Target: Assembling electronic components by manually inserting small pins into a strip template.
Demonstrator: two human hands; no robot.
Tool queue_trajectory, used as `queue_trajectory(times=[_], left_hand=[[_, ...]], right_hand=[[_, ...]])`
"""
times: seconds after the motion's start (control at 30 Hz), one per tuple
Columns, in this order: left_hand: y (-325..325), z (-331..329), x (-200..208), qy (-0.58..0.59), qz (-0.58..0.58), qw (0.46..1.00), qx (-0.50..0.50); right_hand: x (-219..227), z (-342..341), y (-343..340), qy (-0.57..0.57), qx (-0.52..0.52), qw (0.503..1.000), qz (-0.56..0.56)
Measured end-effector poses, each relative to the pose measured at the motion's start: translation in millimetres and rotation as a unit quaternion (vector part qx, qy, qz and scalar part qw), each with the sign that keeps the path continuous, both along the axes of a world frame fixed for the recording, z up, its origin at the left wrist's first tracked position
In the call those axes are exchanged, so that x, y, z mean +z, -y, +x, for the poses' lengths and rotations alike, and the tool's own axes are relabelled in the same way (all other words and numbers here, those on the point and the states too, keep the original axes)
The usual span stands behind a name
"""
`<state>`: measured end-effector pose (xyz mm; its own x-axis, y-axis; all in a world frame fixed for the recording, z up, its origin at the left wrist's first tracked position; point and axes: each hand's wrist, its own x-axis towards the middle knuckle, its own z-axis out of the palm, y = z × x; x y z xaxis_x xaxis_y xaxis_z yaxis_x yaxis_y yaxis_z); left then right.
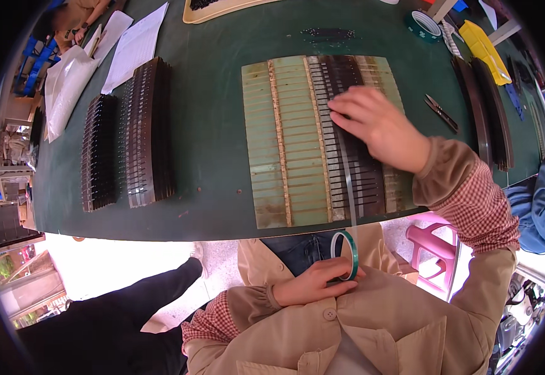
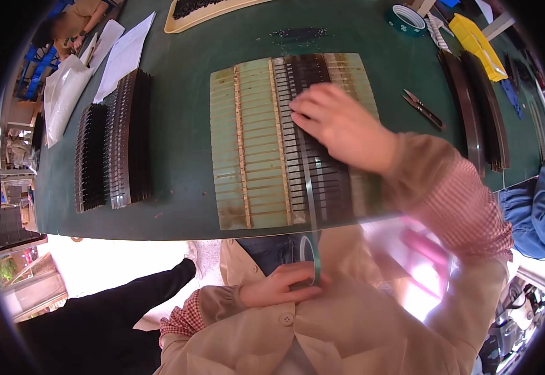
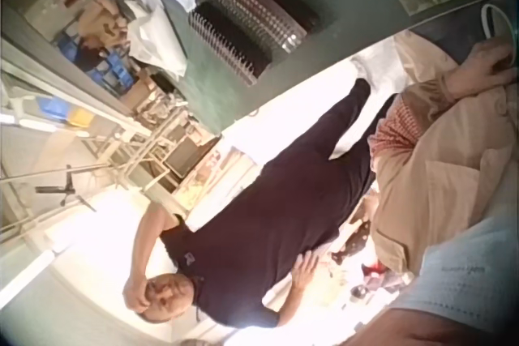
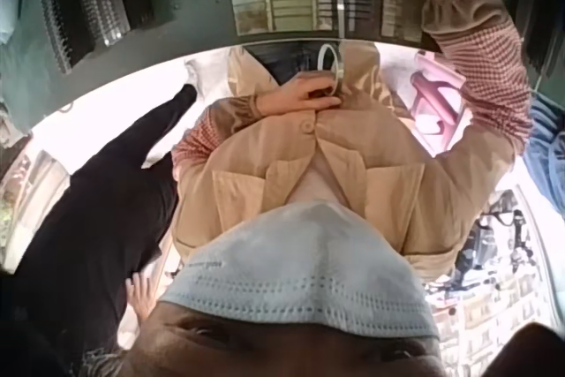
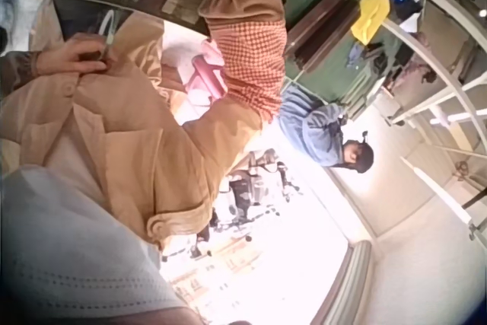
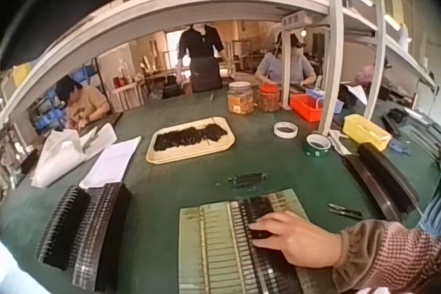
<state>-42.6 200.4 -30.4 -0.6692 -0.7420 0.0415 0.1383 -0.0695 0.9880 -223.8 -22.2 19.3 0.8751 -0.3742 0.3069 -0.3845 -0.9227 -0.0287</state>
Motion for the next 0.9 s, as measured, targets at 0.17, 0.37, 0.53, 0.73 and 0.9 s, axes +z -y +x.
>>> queue_trajectory(times=[0.17, 0.37, 0.53, 0.73, 0.9], left_hand=[[3, 0, 0, -0.001, -0.035, 0.999, 0.002], [2, 1, 0, -0.006, -0.005, 1.000, -0.002], [2, 1, 2, 0.005, -0.004, 1.000, -0.011], [3, 2, 2, 0.004, -0.015, 1.000, -0.007], [2, 1, -1, 0.003, -0.009, 1.000, -0.007]], right_hand=[[3, -1, -14, 0.002, -0.053, 0.998, 0.031], [-4, 2, -29, -0.060, -0.044, 0.997, -0.014], [9, -7, -21, -0.004, -0.057, 0.995, 0.077], [1, 2, -49, -0.095, -0.062, 0.991, -0.068], [20, -12, -28, -0.002, -0.073, 0.993, 0.089]])
